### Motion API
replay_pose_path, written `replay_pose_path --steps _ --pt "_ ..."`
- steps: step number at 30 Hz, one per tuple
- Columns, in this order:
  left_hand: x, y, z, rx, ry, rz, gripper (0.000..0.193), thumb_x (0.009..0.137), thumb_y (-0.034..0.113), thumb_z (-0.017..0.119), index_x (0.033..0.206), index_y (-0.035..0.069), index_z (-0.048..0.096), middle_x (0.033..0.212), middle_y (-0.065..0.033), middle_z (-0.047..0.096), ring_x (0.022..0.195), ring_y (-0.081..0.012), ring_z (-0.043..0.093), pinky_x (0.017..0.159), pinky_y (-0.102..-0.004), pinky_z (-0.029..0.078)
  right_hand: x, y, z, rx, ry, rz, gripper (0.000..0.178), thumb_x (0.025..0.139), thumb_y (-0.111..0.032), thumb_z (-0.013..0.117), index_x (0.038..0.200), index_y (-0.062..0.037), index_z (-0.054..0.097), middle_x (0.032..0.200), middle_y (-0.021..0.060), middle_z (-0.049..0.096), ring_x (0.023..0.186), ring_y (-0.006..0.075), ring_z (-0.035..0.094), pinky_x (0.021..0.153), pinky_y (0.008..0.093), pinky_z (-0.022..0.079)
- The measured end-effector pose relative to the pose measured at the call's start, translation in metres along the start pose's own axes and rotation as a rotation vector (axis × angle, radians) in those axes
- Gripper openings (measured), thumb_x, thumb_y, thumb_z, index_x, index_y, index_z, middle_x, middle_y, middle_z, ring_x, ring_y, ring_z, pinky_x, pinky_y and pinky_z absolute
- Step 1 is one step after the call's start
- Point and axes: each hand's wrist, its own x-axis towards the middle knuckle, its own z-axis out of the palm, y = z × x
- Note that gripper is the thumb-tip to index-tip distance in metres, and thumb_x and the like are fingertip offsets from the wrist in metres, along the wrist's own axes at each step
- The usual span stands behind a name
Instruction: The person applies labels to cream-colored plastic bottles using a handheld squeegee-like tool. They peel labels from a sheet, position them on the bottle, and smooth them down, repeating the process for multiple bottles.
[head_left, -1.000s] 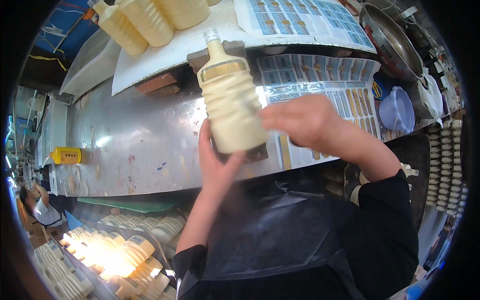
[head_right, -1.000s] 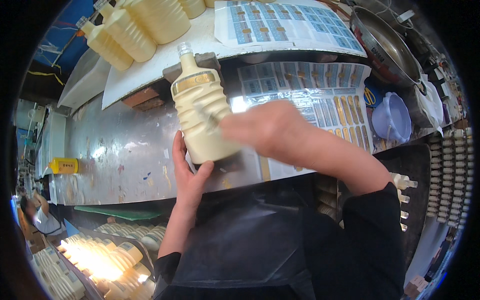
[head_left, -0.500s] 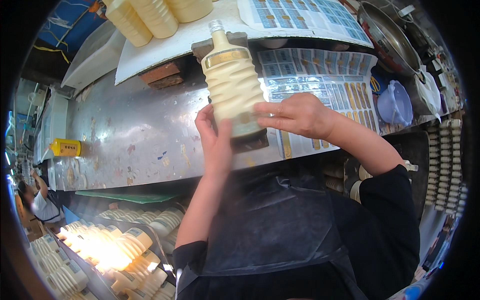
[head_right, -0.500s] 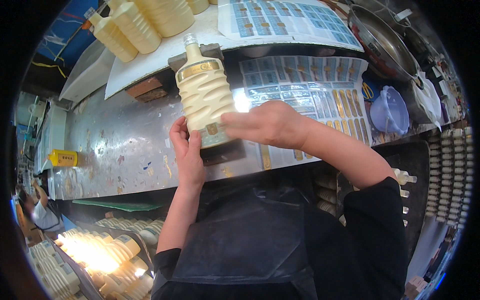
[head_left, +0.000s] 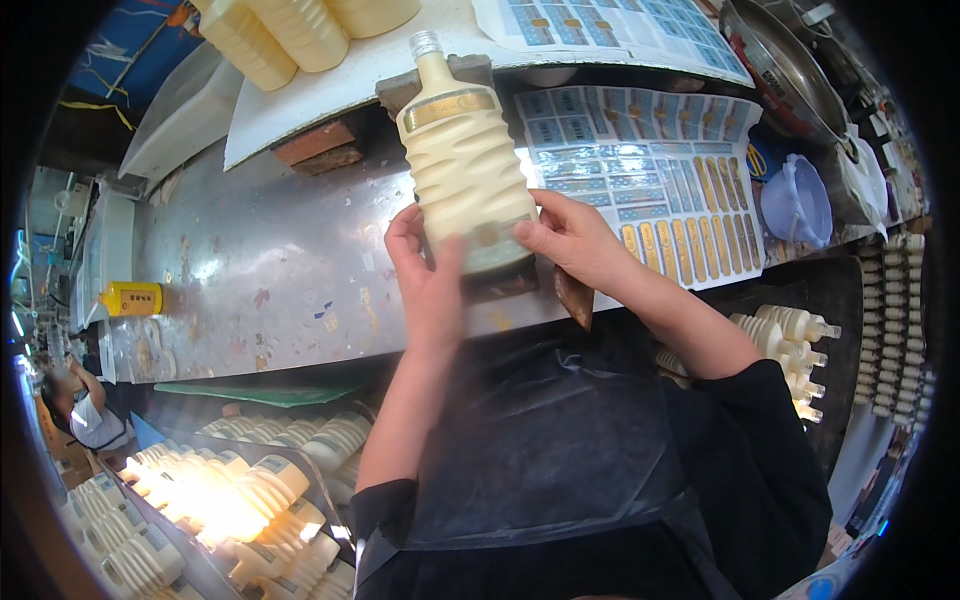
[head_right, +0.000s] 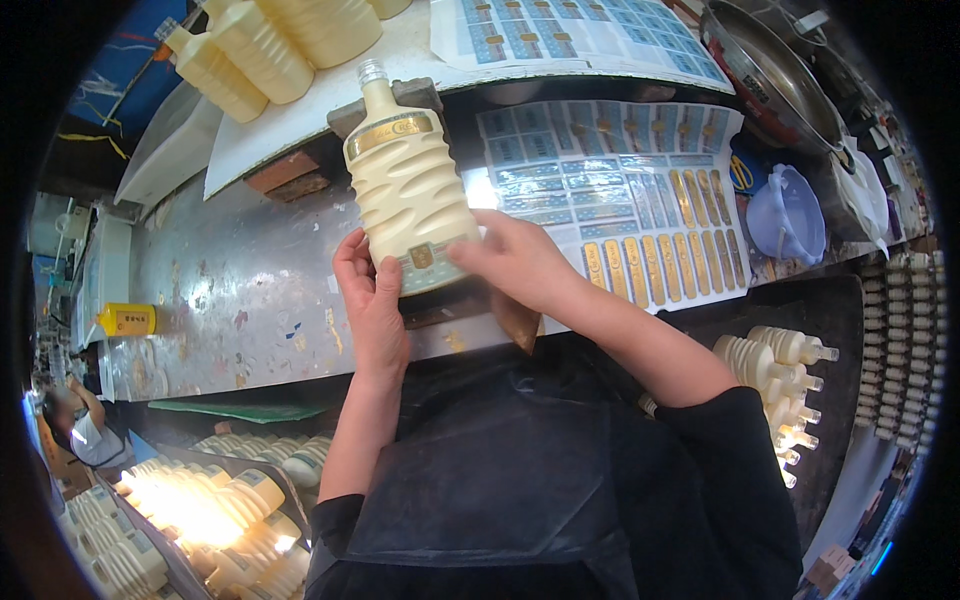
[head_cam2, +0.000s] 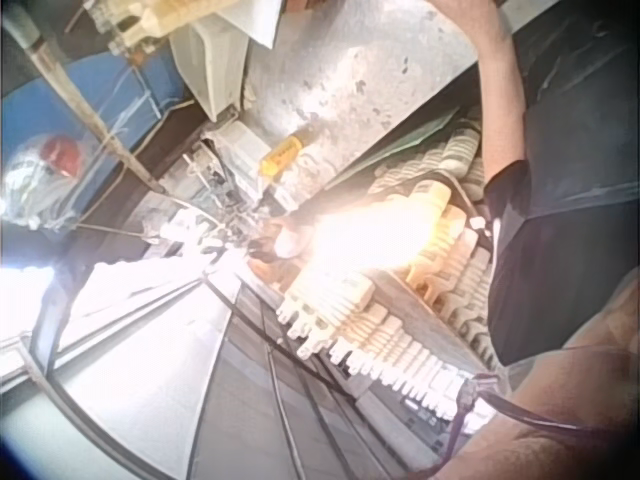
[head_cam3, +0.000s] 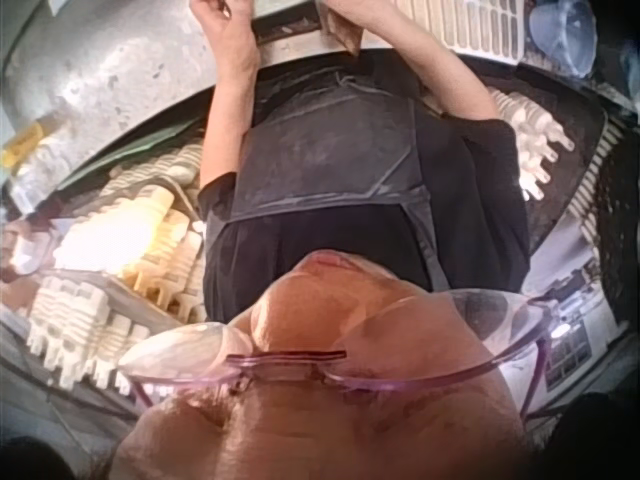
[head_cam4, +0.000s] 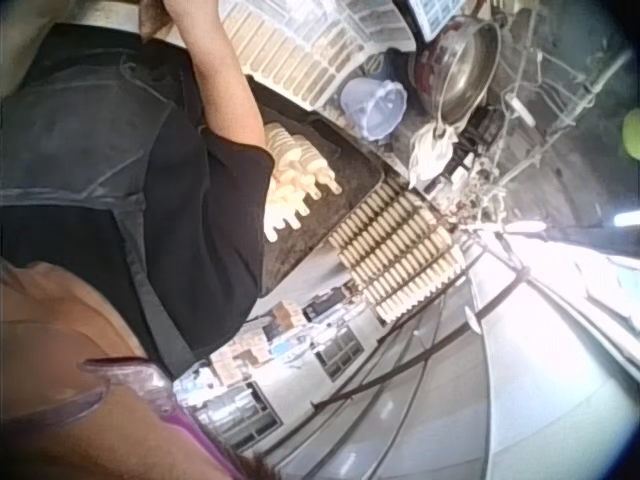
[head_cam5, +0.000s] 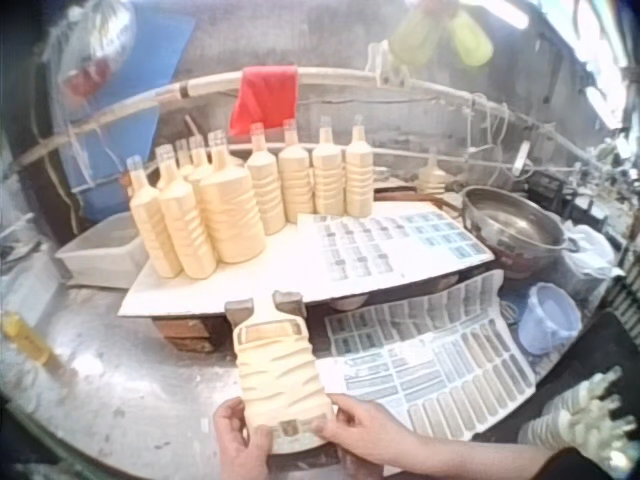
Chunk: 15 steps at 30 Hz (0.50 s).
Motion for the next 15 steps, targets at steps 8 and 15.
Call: replay_pose_path --steps 8,15 --pt "-0.0008 -0.0035 -0.0022 -0.017 0.022 -0.014 0.059 0.097 0.01 0.065 0.146 0.001 0.033 0.145 -0.0176 0.044 0.136 -0.0251 0.043 0.116 -0.0399 0.035 0.0019 0.0105 0.0046 0.108 0.013 -0.013 0.053 0.1 -0.028 0.071 0.139 0.0039 0.056 0.09 -0.0017 0.066 0.076 0.0016 0.053 0.069 0.0204 0.045" --pt "-0.0014 -0.0037 -0.0013 -0.013 0.012 0.003 0.053 0.101 0.014 0.06 0.146 0.002 0.035 0.143 -0.0159 0.047 0.135 -0.0241 0.045 0.116 -0.0385 0.036 0.0019 0.0098 0.006 0.1 0.024 0.0 0.051 0.1 -0.027 0.069 0.139 0.0031 0.056 0.09 -0.0026 0.065 0.075 0.001 0.052 0.068 0.0196 0.044"
